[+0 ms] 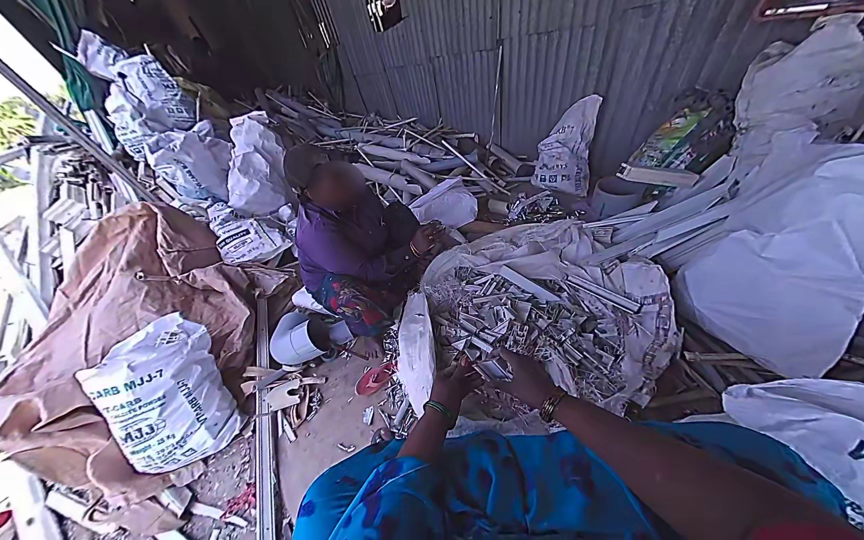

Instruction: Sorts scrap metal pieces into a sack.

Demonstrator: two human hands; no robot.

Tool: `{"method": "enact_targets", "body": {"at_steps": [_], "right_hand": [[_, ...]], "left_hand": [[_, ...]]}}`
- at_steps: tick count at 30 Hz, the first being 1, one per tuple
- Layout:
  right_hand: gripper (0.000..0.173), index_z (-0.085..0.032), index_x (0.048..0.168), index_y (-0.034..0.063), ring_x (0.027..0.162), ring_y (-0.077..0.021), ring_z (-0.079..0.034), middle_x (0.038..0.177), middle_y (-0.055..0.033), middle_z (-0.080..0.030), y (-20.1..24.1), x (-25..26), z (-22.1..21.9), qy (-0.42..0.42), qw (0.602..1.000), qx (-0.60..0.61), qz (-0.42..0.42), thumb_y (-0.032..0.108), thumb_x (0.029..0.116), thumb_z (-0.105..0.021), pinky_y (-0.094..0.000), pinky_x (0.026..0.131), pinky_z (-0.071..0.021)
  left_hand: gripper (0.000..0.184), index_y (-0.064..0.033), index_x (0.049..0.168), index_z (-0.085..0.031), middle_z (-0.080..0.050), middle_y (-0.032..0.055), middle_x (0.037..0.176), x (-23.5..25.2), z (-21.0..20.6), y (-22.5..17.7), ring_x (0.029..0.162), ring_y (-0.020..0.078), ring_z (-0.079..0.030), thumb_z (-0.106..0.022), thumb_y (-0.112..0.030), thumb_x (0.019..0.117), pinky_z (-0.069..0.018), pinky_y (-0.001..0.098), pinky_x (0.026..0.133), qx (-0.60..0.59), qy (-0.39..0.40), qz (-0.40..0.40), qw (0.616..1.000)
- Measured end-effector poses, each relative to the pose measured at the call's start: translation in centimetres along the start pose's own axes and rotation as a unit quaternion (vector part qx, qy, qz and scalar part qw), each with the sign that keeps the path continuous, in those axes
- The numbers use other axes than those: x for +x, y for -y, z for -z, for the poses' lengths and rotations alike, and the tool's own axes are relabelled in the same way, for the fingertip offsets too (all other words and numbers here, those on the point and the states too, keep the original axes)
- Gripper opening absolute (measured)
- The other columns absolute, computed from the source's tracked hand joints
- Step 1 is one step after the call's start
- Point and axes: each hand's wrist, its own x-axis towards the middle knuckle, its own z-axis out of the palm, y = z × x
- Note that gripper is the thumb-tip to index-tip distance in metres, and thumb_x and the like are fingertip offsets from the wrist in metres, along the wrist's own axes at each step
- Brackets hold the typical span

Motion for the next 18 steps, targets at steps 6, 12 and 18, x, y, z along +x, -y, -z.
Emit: {"method": "enact_targets", "body": {"at_steps": [6,12,18], "right_hand": [[0.078,-0.041,0.157,0.0139,0.134,-0.0365,-0.055,0.149,-0.0181,-0.055,0.1,-0.1,-0.9,0.017,0.999,-0.038,-0.005,0.038,0.0914,-0.076,-0.0566,0.11,-0.0445],[0.07,-0.051,0.149,0.0137,0.135,-0.0332,-0.055,0.144,-0.0178,-0.058,-0.3,0.0,-1.2,0.009,1.0,0.023,0.005,0.037,0.0898,-0.078,-0.0519,0.114,-0.0418],[0.07,-0.052,0.149,0.012,0.136,-0.0328,-0.054,0.145,-0.0181,-0.058,0.0,-0.3,-1.0,0.005,0.997,0.082,0.0,0.032,0.0883,-0.081,-0.0507,0.116,-0.0398]], "left_hand": [[0.011,0.01,0.103,-0.063,-0.069,0.014,0.096,0.3,0.5,1.1,0.084,0.018,-0.07,-0.063,-0.001,0.1004,-0.062,0.0351,0.082,0.078,0.033,-0.018,0.996],[0.015,0.0092,0.108,-0.066,-0.071,0.0144,0.101,0.1,0.5,0.9,0.088,0.0172,-0.072,-0.066,-0.003,0.099,-0.0622,0.0349,0.084,0.117,0.051,-0.042,0.991],[0.015,0.01,0.107,-0.064,-0.071,0.0137,0.097,0.1,0.4,0.9,0.084,0.0164,-0.072,-0.063,-0.004,0.1011,-0.062,0.034,0.083,0.106,0.042,-0.033,0.993]]}}
